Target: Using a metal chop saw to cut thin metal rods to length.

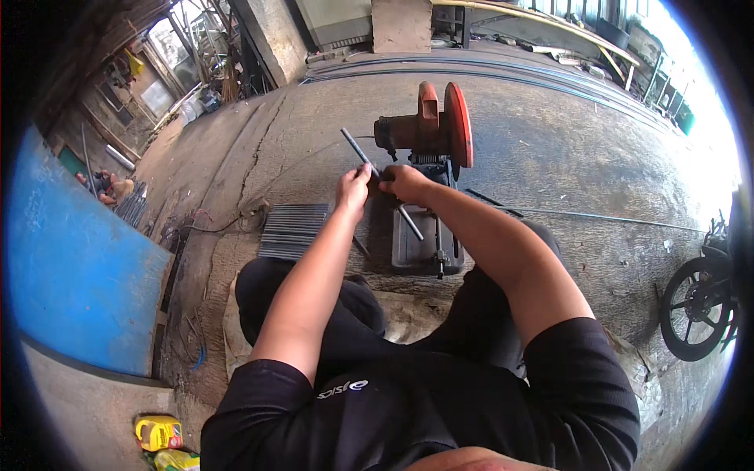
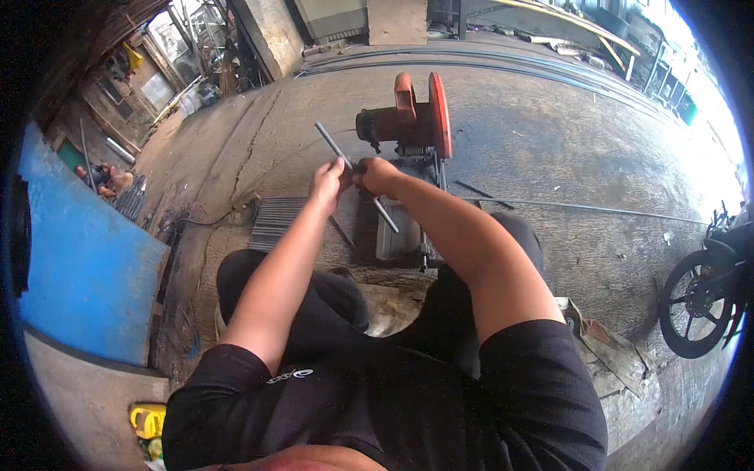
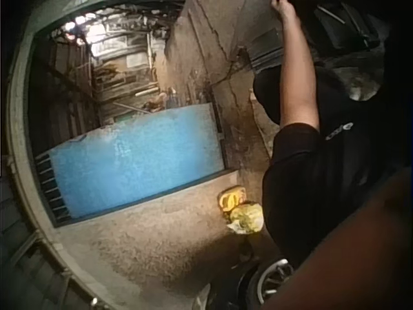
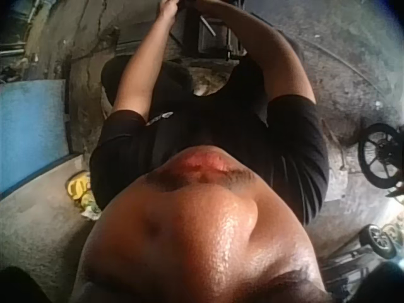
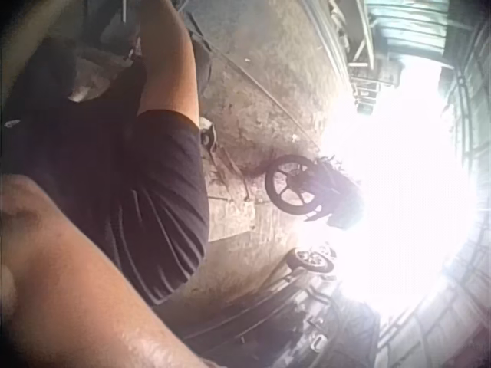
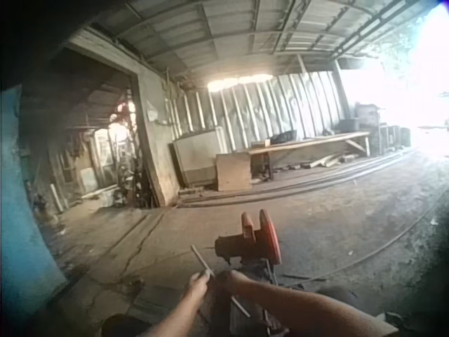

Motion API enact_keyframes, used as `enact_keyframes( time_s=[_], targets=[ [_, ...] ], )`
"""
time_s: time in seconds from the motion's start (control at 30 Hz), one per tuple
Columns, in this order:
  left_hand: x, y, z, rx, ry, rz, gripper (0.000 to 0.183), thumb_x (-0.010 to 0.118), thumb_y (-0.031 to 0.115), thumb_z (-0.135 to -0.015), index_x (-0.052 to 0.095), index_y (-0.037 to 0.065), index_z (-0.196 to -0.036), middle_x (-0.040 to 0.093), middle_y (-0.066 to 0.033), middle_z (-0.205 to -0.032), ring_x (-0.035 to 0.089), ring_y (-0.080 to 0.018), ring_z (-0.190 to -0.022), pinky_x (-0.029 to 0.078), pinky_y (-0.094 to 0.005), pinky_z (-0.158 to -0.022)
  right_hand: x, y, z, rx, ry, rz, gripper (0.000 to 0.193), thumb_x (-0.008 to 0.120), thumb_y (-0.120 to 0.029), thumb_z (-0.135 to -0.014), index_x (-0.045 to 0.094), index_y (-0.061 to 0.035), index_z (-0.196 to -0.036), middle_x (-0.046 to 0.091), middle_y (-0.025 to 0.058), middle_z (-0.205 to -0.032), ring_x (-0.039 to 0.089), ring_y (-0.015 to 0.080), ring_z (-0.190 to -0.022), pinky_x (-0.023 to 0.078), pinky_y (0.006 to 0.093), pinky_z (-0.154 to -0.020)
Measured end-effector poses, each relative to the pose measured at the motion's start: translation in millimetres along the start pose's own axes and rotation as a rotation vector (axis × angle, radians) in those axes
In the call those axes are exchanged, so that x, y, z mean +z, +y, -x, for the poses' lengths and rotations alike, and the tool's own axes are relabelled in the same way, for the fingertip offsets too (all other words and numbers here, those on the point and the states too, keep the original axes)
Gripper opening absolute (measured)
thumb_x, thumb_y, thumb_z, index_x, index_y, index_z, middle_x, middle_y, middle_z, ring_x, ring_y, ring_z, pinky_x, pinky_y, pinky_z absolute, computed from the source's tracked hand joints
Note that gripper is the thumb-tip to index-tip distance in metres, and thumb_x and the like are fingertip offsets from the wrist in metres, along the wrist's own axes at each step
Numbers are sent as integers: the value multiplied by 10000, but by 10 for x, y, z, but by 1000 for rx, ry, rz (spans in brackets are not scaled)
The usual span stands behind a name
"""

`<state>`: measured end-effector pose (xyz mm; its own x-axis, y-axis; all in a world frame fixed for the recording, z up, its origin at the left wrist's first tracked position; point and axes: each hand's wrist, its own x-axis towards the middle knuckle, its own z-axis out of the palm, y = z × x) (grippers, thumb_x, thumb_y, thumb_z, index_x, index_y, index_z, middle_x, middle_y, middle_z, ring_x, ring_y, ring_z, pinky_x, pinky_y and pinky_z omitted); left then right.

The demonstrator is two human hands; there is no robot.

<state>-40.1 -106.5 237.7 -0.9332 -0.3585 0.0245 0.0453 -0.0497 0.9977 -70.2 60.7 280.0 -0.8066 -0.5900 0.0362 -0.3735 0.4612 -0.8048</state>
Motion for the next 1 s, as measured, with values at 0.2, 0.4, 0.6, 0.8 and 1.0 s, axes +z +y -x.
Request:
enact_keyframes(
  time_s=[0.2,0.4,0.6,0.8,1.0],
  targets=[
    [240,688,64,15,-20,-145,224,571,272,-939,622,57,-899,619,-25,-811,586,-139,-727,478,-292,-664,-169,-395,311,-2,67,-362,256,574,-128,-893,609,38,-1085,684,127,-854,668,207,-700,532,338,-621],
    [373,1381,-31,52,-291,-186,310,650,320,-886,642,11,-868,657,-43,-775,610,-136,-730,472,-291,-676,-295,-520,304,-43,152,-574,258,514,-203,-948,577,13,-1073,640,89,-858,583,146,-781,475,312,-721],
    [678,1352,43,118,-663,-15,193,568,216,-944,612,30,-912,637,-40,-825,592,-108,-782,465,-266,-745,-674,-374,678,5,99,-534,259,570,-189,-928,542,13,-1088,597,54,-938,542,125,-880,454,308,-775],
    [1033,1110,65,100,-803,186,154,531,139,-951,622,20,-914,639,-40,-826,598,-114,-800,463,-262,-781,-1002,-226,845,80,26,-537,293,607,-132,-899,512,-2,-1144,593,52,-994,580,128,-902,490,296,-772],
    [1199,923,24,115,-865,228,154,517,135,-949,618,25,-914,633,-37,-820,584,-101,-792,460,-255,-762,-1146,-39,868,231,-52,-700,373,570,-282,-935,481,-52,-1216,576,65,-993,623,178,-876,546,367,-768]
  ],
)
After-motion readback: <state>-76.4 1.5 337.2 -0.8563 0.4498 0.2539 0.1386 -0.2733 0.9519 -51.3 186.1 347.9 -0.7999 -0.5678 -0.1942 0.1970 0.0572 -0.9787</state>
